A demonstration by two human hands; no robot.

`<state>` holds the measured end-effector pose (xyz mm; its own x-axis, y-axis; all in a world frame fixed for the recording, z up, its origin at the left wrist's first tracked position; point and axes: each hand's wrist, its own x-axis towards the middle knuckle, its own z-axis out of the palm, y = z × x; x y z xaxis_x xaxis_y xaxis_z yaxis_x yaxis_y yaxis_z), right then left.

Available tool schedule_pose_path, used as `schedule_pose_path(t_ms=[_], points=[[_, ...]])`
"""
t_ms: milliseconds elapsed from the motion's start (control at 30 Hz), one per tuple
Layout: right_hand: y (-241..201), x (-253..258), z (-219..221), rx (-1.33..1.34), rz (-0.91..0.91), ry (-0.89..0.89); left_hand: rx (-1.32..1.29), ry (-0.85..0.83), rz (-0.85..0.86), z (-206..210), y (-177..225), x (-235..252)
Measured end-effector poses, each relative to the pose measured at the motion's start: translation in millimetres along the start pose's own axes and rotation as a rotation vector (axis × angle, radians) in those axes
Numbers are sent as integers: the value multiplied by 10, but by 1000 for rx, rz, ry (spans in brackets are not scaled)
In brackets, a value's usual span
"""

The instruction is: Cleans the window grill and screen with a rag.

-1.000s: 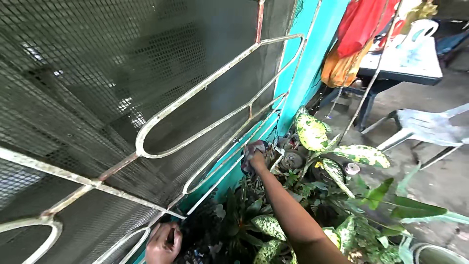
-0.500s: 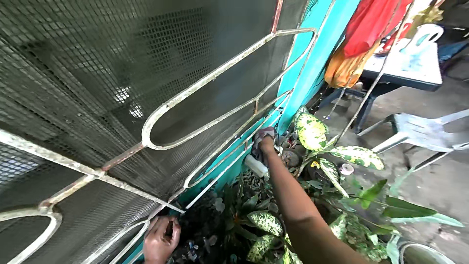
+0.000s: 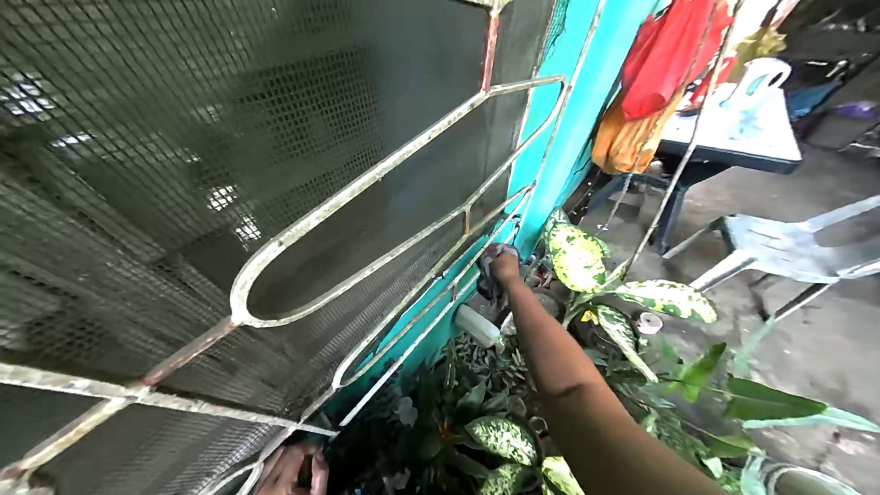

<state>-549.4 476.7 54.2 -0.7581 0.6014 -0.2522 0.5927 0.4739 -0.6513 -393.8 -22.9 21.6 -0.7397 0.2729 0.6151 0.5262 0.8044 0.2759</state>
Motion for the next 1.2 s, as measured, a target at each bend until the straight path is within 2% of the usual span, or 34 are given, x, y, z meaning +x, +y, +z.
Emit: schedule_pose_path(t_ms=[233,300,400,533,600,667,733,900,1033,1100,1167,1200], points=[[139,797,-307,-89,61,88,12,-1,-22,-10,23,1],[61,839,-374,-118,138,62,13,-4,-29,-3,23,3],[103,876,-361,-135,152,64,41,-12,-35,-20,50,-1],[125,845,-161,90,194,187,35,-17,-20,-5,52,-10],[92,737,9,350,223,257,20,-1,-14,4,41,-20],[34,579,185,743,233,313,17,19,-8,21,17,-30],[-21,358,342,952,194,320,14,26,3,29,-1,-32],[-98,-449,677,763,31,187,17,45,4,52,-6,-19],[104,-833,549,375,-65,-6,-10,50,9,59,-18,-2],[207,-1062,423,327,-78,74,-18,45,15,52,-10,4],[290,-1237,416,402,-214,265,-20,42,16,44,0,6],[273,-1312,409,398,-282,295,-17,44,17,43,1,8]])
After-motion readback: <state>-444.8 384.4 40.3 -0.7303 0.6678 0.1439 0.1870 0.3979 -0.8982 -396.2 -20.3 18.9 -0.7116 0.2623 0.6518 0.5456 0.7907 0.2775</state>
